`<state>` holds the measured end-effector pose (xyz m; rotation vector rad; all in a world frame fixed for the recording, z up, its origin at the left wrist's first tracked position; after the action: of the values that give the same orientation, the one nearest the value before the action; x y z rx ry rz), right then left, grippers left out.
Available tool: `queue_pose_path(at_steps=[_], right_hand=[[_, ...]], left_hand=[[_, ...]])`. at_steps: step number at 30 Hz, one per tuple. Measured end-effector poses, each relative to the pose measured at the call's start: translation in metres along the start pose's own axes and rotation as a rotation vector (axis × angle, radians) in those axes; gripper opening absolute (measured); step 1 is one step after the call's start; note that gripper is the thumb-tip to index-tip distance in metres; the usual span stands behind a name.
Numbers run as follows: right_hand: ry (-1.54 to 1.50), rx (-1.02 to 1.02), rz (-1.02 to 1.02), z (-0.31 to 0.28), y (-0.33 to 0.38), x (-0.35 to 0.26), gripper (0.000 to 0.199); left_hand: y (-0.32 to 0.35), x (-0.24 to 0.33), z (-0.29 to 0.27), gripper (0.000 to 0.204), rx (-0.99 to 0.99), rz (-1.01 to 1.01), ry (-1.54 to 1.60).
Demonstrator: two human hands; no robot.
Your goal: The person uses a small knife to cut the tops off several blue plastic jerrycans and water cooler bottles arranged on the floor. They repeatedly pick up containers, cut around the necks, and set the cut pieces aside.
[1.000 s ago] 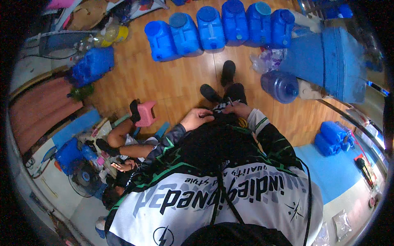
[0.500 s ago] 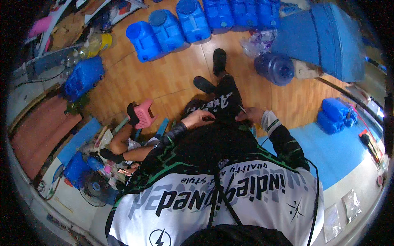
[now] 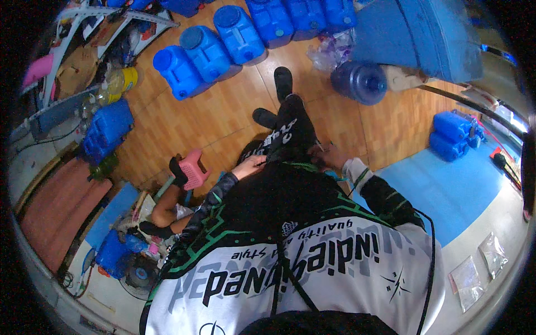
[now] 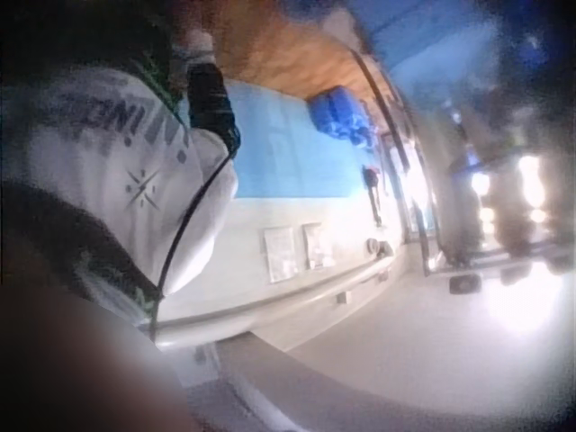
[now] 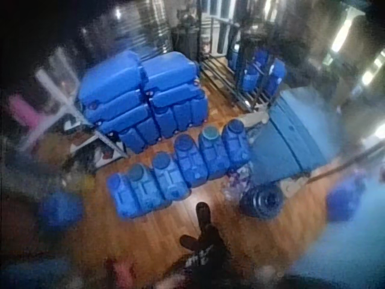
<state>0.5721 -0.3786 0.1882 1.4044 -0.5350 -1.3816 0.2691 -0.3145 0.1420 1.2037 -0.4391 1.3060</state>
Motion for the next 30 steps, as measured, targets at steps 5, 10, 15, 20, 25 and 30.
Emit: queue_pose_path(at_steps=[5, 10, 15, 20, 25, 30], right_hand=[[0.703, 0.232, -0.428, 0.024, 0.025, 0.007, 0.037], [0.085, 0.080, -0.813, 0.018, 0.056, 0.001, 0.038], [-0.305, -0.107, 0.268, 0.024, 0.057, 0.028, 0.043], [0.323, 0.372, -0.286, 0.048, 0.025, 0.026, 0.037], [0.486, 0.204, -0.640, 0.052, 0.011, 0.015, 0.046], [0.393, 0.257, -0.775, 0.052, -0.023, 0.011, 0.027]], left_hand=[[0.008, 0.018, -0.002, 0.024, 0.078, -0.126, -0.230], [0.008, 0.022, 0.001, 0.023, 0.086, -0.170, 0.113], [0.014, 0.039, 0.004, 0.021, 0.139, -0.347, 0.109], [0.018, 0.044, 0.000, 0.021, 0.146, -0.355, 0.136], [0.018, 0.029, -0.001, 0.020, 0.095, -0.361, 0.303], [0.013, 0.037, 0.001, 0.016, 0.121, -0.224, 0.237]])
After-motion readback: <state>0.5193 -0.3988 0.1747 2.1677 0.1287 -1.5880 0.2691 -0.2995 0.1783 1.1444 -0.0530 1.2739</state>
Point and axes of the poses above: each hand's wrist, its own y-axis away from the middle knuckle, its own z-axis out of the palm, x = y × z, the point moved 1 cm from there along -y, towards the middle knuckle, and after that the axes turned 2 degrees about -x, right-handed, at the moved point
